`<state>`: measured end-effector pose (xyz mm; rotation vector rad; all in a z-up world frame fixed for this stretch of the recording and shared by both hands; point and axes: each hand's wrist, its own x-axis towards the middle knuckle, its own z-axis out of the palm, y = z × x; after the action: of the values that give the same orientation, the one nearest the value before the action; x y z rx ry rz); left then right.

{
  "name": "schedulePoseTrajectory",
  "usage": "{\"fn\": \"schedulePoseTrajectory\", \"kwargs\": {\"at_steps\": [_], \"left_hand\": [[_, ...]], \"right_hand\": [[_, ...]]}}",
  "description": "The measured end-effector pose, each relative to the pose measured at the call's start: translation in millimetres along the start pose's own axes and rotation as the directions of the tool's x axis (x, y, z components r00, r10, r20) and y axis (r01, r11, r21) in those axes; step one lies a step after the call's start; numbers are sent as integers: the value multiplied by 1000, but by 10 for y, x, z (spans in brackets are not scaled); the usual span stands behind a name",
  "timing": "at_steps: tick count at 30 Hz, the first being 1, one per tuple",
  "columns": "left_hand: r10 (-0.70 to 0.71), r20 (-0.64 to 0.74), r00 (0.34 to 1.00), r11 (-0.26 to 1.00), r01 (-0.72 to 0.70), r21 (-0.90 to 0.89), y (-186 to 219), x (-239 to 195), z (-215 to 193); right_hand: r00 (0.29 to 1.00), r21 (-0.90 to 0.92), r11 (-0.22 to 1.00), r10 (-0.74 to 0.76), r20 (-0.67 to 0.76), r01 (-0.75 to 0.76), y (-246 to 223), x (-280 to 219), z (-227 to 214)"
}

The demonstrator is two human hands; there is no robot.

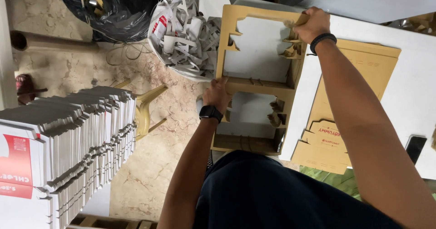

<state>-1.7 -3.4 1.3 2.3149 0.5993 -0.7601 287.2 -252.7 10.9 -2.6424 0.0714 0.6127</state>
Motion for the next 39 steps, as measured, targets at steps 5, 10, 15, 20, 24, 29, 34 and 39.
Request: {"fn": "schedulePoseTrajectory", "kwargs": {"at_steps": [5,10,15,20,24,29,34,39], "left_hand": [[31,-30,999,999,-30,32,-49,60,83],[43,-47,998,999,-43,13,-99,100,121],[119,-124,985,992,-112,65,-205,164,276],[133,-104,986,988,-125,87,-165,135,210],[117,-110,987,990,-107,89,-197,180,252],[99,-121,988,993,-90,77,-195,177,270],[103,-122,987,994,-97,58,-152,145,214],[107,-127,986,993,-98,70,-102,113,162]], "right_hand": [[991,51,997,51,126,-58,-381,-509,-356],[987,253,967,76,-142,-38,243,-752,14],[911,176,934,-238,-338,310,413,-1617,207],[992,247,965,-65,-107,90,426,-1574,210],[997,62,997,-38,-72,42,228,-1558,192],[953,-188,960,-240,-185,205,432,-1306,347],[970,-269,946,-217,-110,181,515,-1144,378],[976,-136,975,-190,-107,175,639,-1001,400]]}}
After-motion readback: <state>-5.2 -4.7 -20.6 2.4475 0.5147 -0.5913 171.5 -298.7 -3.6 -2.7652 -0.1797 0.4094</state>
